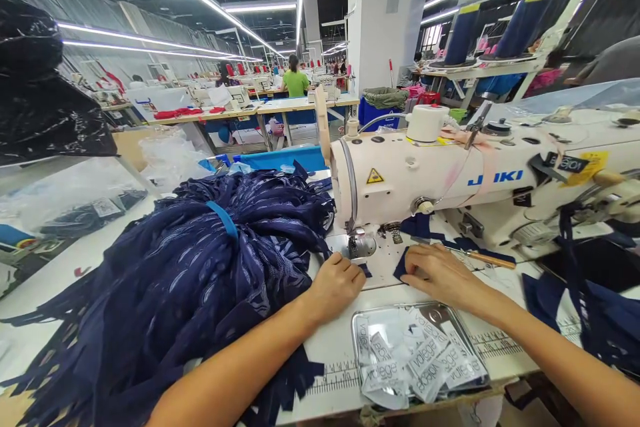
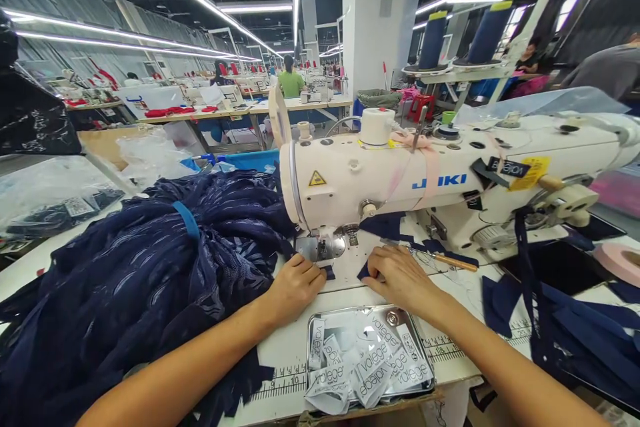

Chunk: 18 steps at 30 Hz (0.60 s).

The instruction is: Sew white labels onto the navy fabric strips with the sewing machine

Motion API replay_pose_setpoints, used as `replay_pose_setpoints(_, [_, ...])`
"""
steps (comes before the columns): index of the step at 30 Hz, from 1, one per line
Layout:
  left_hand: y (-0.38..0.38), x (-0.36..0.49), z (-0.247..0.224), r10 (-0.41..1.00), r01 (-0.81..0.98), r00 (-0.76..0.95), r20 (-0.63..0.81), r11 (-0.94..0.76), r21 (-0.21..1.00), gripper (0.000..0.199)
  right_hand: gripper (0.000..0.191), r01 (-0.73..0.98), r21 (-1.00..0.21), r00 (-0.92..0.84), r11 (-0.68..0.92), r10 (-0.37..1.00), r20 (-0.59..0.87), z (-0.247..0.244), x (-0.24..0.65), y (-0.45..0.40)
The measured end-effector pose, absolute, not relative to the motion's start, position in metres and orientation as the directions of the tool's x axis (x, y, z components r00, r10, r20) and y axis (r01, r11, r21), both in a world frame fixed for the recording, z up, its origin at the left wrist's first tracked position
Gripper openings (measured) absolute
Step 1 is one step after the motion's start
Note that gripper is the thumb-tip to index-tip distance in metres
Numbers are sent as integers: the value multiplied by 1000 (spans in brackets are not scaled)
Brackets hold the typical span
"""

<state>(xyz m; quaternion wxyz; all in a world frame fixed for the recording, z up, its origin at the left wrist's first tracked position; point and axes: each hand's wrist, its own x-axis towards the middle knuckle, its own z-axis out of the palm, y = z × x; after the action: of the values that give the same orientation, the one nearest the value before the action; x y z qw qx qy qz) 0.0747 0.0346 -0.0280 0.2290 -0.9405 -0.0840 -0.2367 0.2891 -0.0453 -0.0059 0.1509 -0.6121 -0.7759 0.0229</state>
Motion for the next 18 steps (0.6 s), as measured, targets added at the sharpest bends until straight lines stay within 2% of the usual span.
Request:
replay_pose_setpoints(3, [34,75,-28,53,266,874,483,-884,-385,16,19,953,-252,-90,171,948,304,-7,289,-26])
replay_pose_setpoints(6, [34,75,-28,50,264,873,485,-884,-386,15,27,983,-181,38,32,928,369,-12,280,2])
replay_pose_setpoints(8, [34,74,-29,54,270,873,484,-881,-388,15,25,990,-141,70,-18,926,371,-14,273,17])
replay_pose_setpoints(11, [34,73,-30,52,267,875,481,-882,-389,16,14,990,-139,63,-12,929,364,-15,271,25])
replay_pose_setpoints(13, [35,73,-31,40,259,873,486,-883,-393,16,16,987,-159,39,23,926,375,-16,277,17])
replay_pose_setpoints(15, [36,73,-32,23,255,866,500,-880,-400,18,19,960,-265,14,91,929,369,-19,287,2])
replay_pose_setpoints(18, [36,75,-34,12,260,853,523,-877,-403,21,24,787,-600,-3,146,972,233,-24,303,-22])
